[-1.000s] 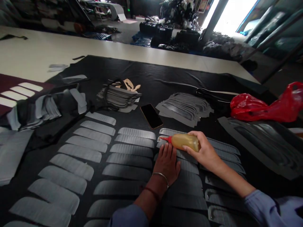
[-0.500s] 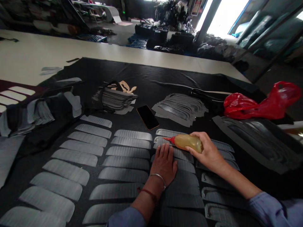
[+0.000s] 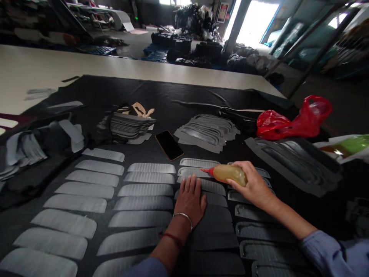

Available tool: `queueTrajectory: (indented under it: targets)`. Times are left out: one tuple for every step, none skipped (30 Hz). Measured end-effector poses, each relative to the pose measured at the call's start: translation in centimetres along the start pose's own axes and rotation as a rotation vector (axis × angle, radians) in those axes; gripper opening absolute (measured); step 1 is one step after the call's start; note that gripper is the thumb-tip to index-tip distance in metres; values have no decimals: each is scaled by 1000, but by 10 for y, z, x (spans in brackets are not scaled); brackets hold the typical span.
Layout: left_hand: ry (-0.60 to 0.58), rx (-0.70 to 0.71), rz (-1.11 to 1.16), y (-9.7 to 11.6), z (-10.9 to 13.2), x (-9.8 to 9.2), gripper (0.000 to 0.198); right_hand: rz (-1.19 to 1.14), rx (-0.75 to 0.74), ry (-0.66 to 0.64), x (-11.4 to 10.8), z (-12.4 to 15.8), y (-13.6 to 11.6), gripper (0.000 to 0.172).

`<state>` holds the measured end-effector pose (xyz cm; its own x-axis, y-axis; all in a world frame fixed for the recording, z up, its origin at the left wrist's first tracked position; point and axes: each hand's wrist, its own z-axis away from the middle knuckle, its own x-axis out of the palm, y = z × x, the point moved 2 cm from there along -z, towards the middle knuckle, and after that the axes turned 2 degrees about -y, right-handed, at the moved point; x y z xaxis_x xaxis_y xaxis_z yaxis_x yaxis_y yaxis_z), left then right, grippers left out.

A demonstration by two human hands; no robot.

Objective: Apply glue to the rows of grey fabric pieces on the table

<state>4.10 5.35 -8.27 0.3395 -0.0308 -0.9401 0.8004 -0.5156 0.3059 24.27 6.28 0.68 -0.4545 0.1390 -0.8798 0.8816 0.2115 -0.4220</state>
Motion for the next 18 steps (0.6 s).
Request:
queueTrajectory:
  targets:
    - [3,2,-6,0,0,0,50,1,6,0,-1,1,2,35]
    - [5,4,-11,0,0,0,50,1,12,0,-2,3,4,35]
    - [6,6,-17,0,0,-1,50,1,16,1,-3,4,5,36]
    - [7,8,-21,0,0,-1,50,0,21,1,-4,6,6,37]
    - [8,11,-24,1,0,-1,49,0,27,3,-6,7,7,37]
    - [11,16,-26,1,0,-1,49,3,35,6,-7,9,7,37]
    - [16,21,-27,1,0,-1,49,6,44,8,-9,10,7,36]
    - [24,27,-30,1,1,-1,48,8,51,9,-11,12,7,36]
    - [36,34,-35,0,1,0,48,10,58,10,-13,13,7,35]
    - [48,41,-41,0,1,1,47,10,62,10,-14,14,8,35]
    - [62,48,-50,-1,1,2,47,10,67,10,-16,15,8,36]
    - [74,54,-57,-1,1,3,47,12,71,12,-17,17,9,36]
    - [80,57,-64,-2,1,4,47,17,76,16,-19,18,10,35]
    - [80,62,-70,-2,1,4,47,25,80,22,-20,20,12,35]
    - [75,63,-75,-2,1,4,47,33,83,30,-21,21,13,34]
    - [68,61,-78,-2,1,4,47,38,83,36,-22,23,15,33]
    - [61,58,-79,-1,1,3,47,40,84,40,-24,25,17,33]
    - [57,52,-79,-1,1,3,47,39,83,42,-24,26,19,33]
